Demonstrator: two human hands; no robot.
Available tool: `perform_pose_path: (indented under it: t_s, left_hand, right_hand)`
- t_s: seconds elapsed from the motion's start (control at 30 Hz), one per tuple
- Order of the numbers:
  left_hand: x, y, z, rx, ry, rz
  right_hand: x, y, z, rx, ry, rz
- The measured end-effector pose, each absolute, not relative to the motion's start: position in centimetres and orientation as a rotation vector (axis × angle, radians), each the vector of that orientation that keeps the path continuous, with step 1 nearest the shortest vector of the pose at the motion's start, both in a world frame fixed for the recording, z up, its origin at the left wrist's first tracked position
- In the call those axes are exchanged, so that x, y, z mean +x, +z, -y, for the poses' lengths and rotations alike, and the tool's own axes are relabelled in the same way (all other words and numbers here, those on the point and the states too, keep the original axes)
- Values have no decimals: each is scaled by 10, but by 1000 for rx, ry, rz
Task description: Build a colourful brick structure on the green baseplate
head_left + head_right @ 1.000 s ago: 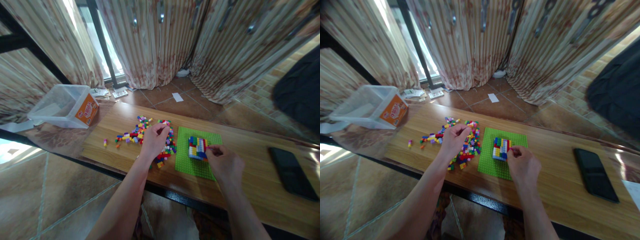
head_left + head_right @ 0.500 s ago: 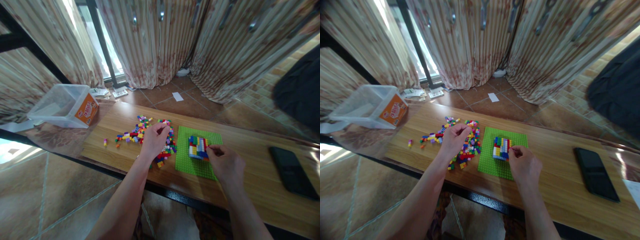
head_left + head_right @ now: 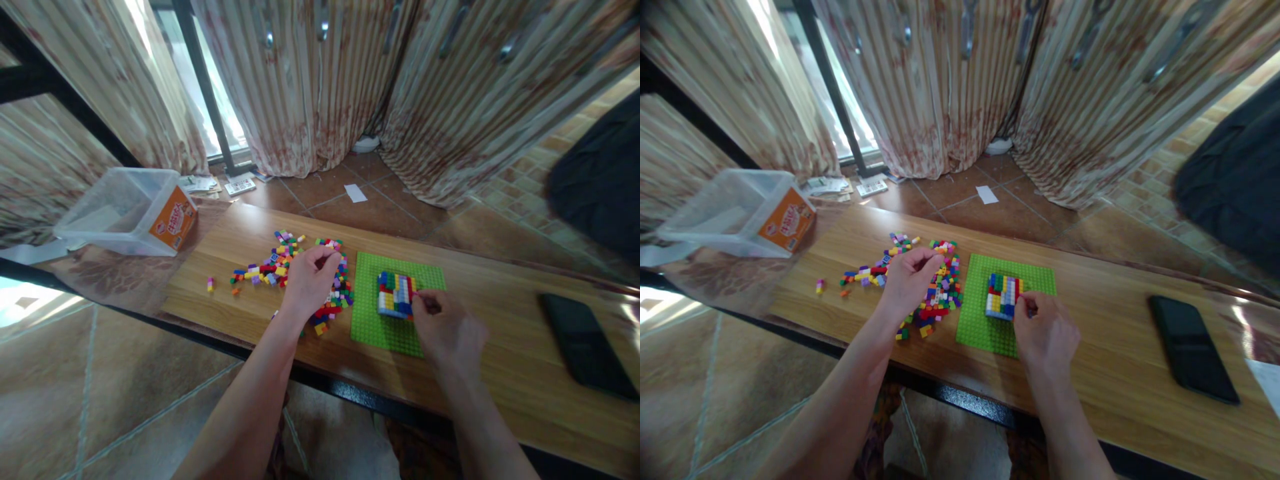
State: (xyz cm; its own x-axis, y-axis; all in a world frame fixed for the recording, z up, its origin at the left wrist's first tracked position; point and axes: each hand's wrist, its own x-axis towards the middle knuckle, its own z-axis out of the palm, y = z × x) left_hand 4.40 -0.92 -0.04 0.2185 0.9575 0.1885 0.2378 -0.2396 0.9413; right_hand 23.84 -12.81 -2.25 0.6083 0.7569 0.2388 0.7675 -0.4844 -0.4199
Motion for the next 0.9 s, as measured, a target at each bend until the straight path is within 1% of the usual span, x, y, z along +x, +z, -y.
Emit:
perform_pose_path:
  t_s: [0.2, 0.47, 0.9]
  left_hand:
    - [43, -1, 9, 1659, 1087, -1146]
    - [44, 2, 10, 1640, 1070, -1160]
    - [45, 7, 13, 1665, 1035, -1153]
  right_hand:
    - [236, -27, 130, -2300, -150, 1274]
    - [235, -29, 132, -2236, -202, 1257]
    - [234, -26, 130, -2295, -75, 1084]
